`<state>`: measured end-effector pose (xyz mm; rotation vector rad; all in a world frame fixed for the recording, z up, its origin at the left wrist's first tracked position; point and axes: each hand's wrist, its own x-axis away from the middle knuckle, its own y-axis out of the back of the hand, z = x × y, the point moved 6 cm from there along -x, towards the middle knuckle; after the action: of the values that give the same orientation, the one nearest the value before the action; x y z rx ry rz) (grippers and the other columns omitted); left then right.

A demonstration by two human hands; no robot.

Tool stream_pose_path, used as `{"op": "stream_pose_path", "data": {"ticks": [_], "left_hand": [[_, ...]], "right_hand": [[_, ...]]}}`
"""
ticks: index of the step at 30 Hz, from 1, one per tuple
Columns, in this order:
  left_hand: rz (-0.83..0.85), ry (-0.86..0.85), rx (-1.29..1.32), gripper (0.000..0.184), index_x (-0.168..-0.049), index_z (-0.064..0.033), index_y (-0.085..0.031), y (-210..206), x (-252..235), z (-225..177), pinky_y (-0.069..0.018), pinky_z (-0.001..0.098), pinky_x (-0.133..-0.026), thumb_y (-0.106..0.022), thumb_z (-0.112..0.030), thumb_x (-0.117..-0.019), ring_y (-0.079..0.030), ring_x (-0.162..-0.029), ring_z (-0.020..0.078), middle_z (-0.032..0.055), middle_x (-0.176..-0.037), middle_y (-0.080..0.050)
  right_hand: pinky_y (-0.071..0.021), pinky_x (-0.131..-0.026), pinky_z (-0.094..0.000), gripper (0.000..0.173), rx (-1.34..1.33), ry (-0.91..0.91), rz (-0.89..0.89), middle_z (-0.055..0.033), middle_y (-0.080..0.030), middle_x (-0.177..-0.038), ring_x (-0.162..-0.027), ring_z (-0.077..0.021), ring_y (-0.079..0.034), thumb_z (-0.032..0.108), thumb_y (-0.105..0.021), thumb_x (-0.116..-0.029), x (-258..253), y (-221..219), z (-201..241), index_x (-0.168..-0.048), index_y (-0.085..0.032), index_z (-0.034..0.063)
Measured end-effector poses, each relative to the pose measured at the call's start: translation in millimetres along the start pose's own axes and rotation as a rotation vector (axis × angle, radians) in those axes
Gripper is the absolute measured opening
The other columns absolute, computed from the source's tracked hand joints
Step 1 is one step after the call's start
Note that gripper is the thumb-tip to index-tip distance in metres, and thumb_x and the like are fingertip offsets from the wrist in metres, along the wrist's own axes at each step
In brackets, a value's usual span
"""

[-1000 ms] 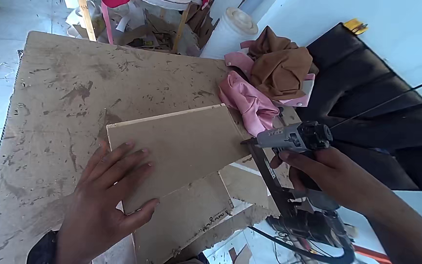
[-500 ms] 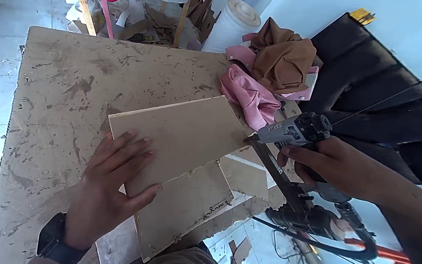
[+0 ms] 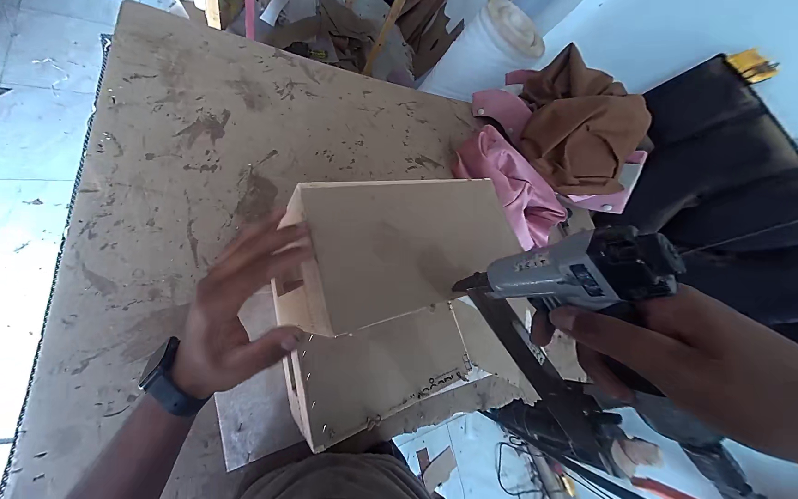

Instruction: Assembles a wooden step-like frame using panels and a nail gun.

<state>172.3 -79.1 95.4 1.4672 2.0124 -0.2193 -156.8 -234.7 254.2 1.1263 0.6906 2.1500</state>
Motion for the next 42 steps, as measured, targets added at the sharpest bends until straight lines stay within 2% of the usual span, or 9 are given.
{"op": "stream_pose_path", "data": {"ticks": [3, 6, 17, 23, 30, 33, 35, 37, 42], "left_hand": [[-0.104, 0.084, 0.099, 0.081, -0.135, -0.0051, -0.064, 14.9, 13.5, 18.5, -0.0311, 0.0617, -0.124, -0.040, -0.073, -0.0972, -0.034, -0.150, 0.0412, 0.0143, -0.152, -0.053], [-0.182, 0.139, 0.196, 0.073, -0.135, -0.0051, -0.064, 19.3, 28.0, 36.8, -0.0353, 0.0602, -0.122, -0.040, -0.065, -0.1014, -0.039, -0.148, 0.0390, 0.0149, -0.151, -0.053], [-0.268, 0.264, 0.442, 0.064, -0.131, -0.0043, -0.066, 16.2, 66.4, 78.3, -0.0428, 0.0559, -0.116, -0.033, -0.054, -0.1080, -0.050, -0.139, 0.0351, 0.0138, -0.147, -0.057], [-0.380, 0.332, 0.493, 0.059, -0.126, -0.0042, -0.068, 26.3, 86.2, 108.4, -0.0485, 0.0550, -0.111, -0.035, -0.050, -0.1092, -0.059, -0.129, 0.0353, 0.0147, -0.135, -0.065], [-0.389, 0.431, 0.251, 0.038, -0.124, -0.0114, -0.072, 34.5, 115.0, 153.4, -0.0556, 0.0471, -0.102, -0.045, -0.034, -0.1085, -0.065, -0.120, 0.0232, 0.0043, -0.128, -0.070], [-0.347, 0.559, -0.010, 0.031, -0.121, -0.0193, -0.073, 34.2, 155.0, 194.3, -0.0573, 0.0413, -0.100, -0.054, -0.038, -0.1048, -0.066, -0.116, 0.0130, -0.0039, -0.124, -0.070], [-0.326, 0.606, -0.154, 0.029, -0.118, -0.0205, -0.075, 30.8, 179.8, 217.1, -0.0600, 0.0347, -0.090, -0.055, -0.036, -0.1040, -0.068, -0.105, 0.0080, -0.0050, -0.119, -0.071], [-0.314, 0.554, -0.266, 0.025, -0.111, -0.0168, -0.077, 28.3, 189.8, 220.7, -0.0587, 0.0351, -0.093, -0.058, -0.031, -0.1020, -0.068, -0.109, 0.0092, -0.0024, -0.119, -0.072], [-0.314, 0.488, -0.312, 0.024, -0.107, -0.0147, -0.077, 23.5, 184.9, 222.7, -0.0567, 0.0381, -0.100, -0.059, -0.029, -0.1004, -0.067, -0.114, 0.0133, -0.0005, -0.118, -0.074]], "right_hand": [[-0.0548, -0.042, -0.0368, 0.023, 0.024, 0.020, 0.013, -0.0065, -0.072, -0.081, -0.048, -0.0234, -0.062, 0.046, -0.059, -0.0996, -0.4, -16.4, 22.5, -0.103, -0.069, 0.0257], [-0.0569, -0.043, -0.0385, 0.026, 0.042, 0.076, 0.060, -0.0051, -0.074, -0.085, -0.050, -0.0223, -0.064, 0.048, -0.059, -0.1005, 1.2, -32.9, 46.5, -0.110, -0.069, 0.0265], [-0.0596, -0.049, -0.0375, 0.025, 0.188, 0.145, 0.146, 0.0033, -0.070, -0.076, -0.055, -0.0140, -0.066, 0.047, -0.058, -0.1021, 2.2, -73.6, 95.6, -0.107, -0.069, 0.0253], [-0.0591, -0.047, -0.0390, 0.022, 0.104, 0.195, 0.008, -0.0058, -0.074, -0.092, -0.054, -0.0219, -0.065, 0.036, -0.059, -0.1022, -11.7, -50.9, 140.3, -0.119, -0.066, 0.0239], [-0.0586, -0.044, -0.0389, 0.029, 0.199, 0.101, -0.008, -0.0058, -0.071, -0.075, -0.050, -0.0243, -0.064, 0.046, -0.054, -0.1040, -81.4, -50.0, 168.8, -0.106, -0.070, 0.0222], [-0.0574, -0.043, -0.0388, 0.027, 0.216, 0.082, -0.039, -0.0061, -0.069, -0.073, -0.048, -0.0245, -0.063, 0.046, -0.055, -0.1034, -82.8, -36.9, 158.5, -0.109, -0.070, 0.0242], [-0.0562, -0.041, -0.0397, 0.024, 0.160, 0.096, -0.060, -0.0088, -0.071, -0.077, -0.046, -0.0263, -0.061, 0.038, -0.054, -0.1040, -84.7, -23.4, 147.7, -0.113, -0.070, 0.0223], [-0.0568, -0.041, -0.0398, 0.021, 0.123, 0.082, -0.038, -0.0105, -0.072, -0.085, -0.046, -0.0282, -0.061, 0.034, -0.054, -0.1047, -91.3, -15.0, 134.5, -0.113, -0.067, 0.0205], [-0.0560, -0.043, -0.0378, 0.028, 0.197, 0.009, -0.111, -0.0089, -0.067, -0.066, -0.046, -0.0246, -0.061, 0.042, -0.054, -0.1035, -93.4, 12.8, 101.0, -0.103, -0.075, 0.0229]]}}
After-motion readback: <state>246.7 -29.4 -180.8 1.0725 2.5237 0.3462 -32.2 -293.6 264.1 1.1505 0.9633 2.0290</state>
